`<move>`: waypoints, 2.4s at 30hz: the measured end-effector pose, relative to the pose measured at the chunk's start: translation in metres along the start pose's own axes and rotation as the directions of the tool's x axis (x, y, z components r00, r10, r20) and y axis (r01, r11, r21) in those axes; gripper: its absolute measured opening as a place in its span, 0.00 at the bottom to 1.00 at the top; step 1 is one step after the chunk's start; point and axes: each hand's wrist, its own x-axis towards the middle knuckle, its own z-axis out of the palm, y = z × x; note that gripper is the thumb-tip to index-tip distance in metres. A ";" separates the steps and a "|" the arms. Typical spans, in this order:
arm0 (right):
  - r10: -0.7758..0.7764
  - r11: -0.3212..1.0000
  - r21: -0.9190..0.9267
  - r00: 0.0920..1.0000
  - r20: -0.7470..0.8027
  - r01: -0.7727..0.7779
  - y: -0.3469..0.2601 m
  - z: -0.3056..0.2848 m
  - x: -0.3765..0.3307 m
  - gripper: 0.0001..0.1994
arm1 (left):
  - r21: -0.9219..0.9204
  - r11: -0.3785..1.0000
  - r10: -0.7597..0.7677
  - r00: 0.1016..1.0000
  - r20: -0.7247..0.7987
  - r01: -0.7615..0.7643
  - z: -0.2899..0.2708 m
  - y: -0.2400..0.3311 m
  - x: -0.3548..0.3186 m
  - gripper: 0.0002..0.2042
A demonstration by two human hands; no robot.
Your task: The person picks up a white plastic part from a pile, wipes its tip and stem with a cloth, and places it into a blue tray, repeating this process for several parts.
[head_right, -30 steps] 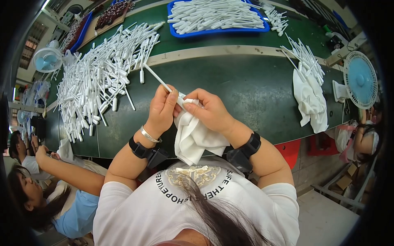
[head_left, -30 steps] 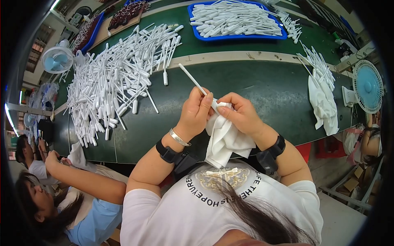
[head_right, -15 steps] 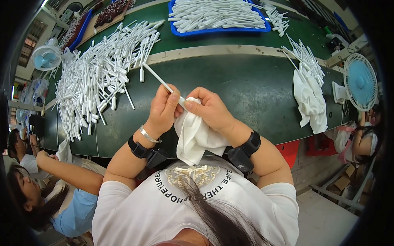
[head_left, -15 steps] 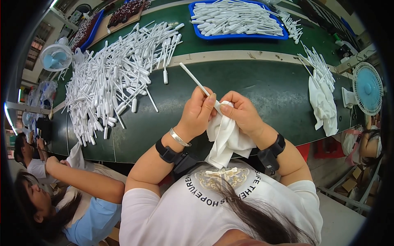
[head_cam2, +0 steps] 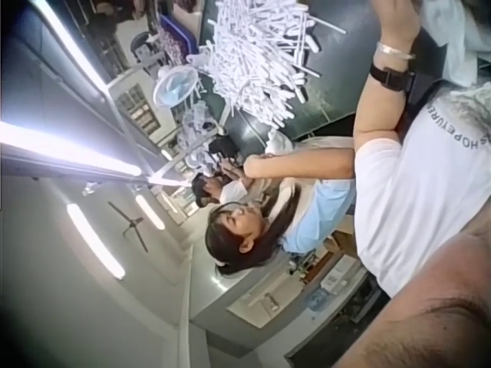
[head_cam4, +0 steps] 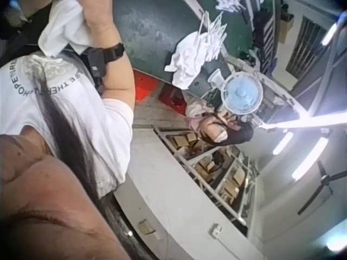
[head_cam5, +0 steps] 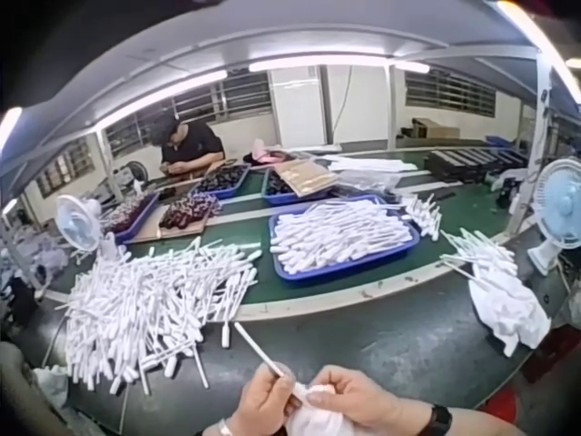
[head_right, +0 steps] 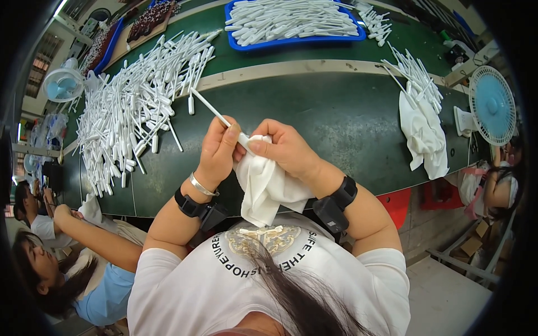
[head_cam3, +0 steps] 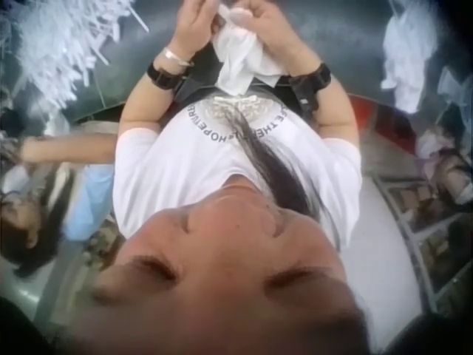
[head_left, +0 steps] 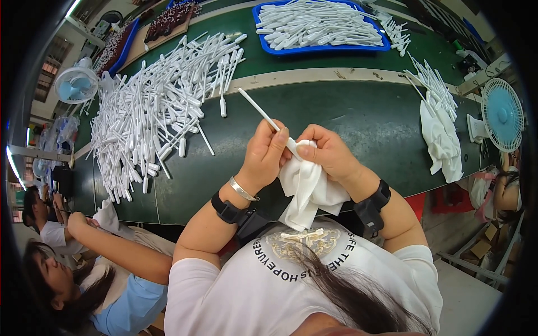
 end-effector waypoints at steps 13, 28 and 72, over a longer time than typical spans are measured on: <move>-0.028 0.992 0.122 0.995 -0.093 0.039 0.003 -0.007 0.008 0.08 | -0.122 0.992 -0.002 1.000 0.016 0.004 -0.003 -0.007 0.006 0.07; -0.171 0.826 -0.551 0.985 -0.040 0.121 -0.018 -0.015 0.001 0.09 | -0.069 0.996 0.048 0.996 -0.074 -0.053 -0.018 0.018 0.007 0.05; -0.550 0.342 -0.929 0.831 -0.078 0.139 -0.019 -0.024 0.005 0.32 | -0.145 0.981 -0.146 0.982 -0.119 0.128 -0.034 0.073 0.201 0.15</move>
